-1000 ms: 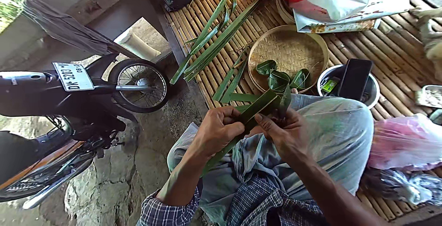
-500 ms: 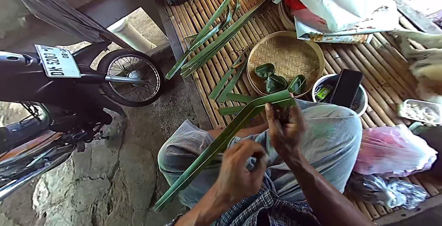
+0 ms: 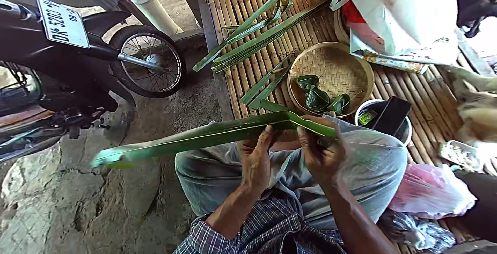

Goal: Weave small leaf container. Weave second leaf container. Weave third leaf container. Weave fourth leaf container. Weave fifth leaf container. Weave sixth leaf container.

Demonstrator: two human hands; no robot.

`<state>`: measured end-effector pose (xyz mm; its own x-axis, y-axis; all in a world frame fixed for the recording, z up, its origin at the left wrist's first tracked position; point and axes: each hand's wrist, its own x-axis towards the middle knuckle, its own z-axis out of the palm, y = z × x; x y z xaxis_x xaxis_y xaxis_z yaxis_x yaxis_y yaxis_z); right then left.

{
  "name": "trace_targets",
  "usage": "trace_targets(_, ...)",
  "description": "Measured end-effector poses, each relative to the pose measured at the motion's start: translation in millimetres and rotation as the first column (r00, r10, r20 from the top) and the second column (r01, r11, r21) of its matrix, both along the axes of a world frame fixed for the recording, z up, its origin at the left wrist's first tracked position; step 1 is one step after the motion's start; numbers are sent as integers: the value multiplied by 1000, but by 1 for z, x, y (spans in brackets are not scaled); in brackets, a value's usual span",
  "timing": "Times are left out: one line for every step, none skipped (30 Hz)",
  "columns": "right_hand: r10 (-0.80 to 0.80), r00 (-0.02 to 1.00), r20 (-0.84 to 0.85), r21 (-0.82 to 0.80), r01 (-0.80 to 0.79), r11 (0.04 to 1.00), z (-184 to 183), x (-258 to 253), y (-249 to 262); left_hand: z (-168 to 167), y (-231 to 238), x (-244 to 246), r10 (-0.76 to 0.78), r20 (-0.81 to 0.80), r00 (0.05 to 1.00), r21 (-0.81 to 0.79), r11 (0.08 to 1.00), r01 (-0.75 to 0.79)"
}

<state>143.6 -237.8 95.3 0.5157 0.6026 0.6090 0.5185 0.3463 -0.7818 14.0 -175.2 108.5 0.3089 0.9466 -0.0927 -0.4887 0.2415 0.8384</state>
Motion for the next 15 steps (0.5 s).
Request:
trace_targets(14,1000,-11,8,-14,1000,-1,-1,1,1,2,-1,6,-21,1000,43,999,-5)
trace_targets(22,1000,-14,18,-22,1000,-2,-2,2,2,2,-2,10,-37,999,78,997,-7)
trace_targets(32,999,-8,28,-32,999,-2,-2,4,3,2,-3,9,-49,999,112,994,-4)
trace_targets(43,999,1,42,-43,998,-3,-2,5,3,1,-3,8,-55,998,147,989,1)
trace_targets(53,998,17,52,-54,997,-4,-2,5,3,1,-3,5,-63,998,188,982,6)
trace_targets(58,997,42,56,-61,997,-4,-2,5,3,0,-4,9,-80,997,236,972,10)
trace_targets(65,995,78,54,-69,996,-4,-1,5,4,0,-4,15,-101,995,283,959,14)
trace_targets(70,990,122,48,-76,996,-4,-1,4,5,0,-4,16,-117,993,319,948,23)
trace_targets(74,984,164,38,-81,996,-3,0,3,7,1,-5,14,-141,990,349,936,37)
trace_targets(79,977,199,29,-87,996,-2,1,2,8,2,-5,20,-181,983,380,923,51)
trace_targets(91,970,224,17,-97,995,-2,2,2,9,4,-6,32,-233,972,411,909,68)
trace_targets(106,966,234,11,-112,994,-2,3,2,10,7,-7,43,-285,957,439,894,90)
trace_targets(132,964,230,5,-136,991,-1,5,3,10,10,-9,47,-332,942,453,884,115)
trace_targets(163,964,212,-6,-165,986,-1,6,3,11,12,-11,44,-380,924,457,877,146)
trace_targets(190,965,182,-25,-189,982,0,7,3,11,15,-13,31,-417,908,454,873,179)
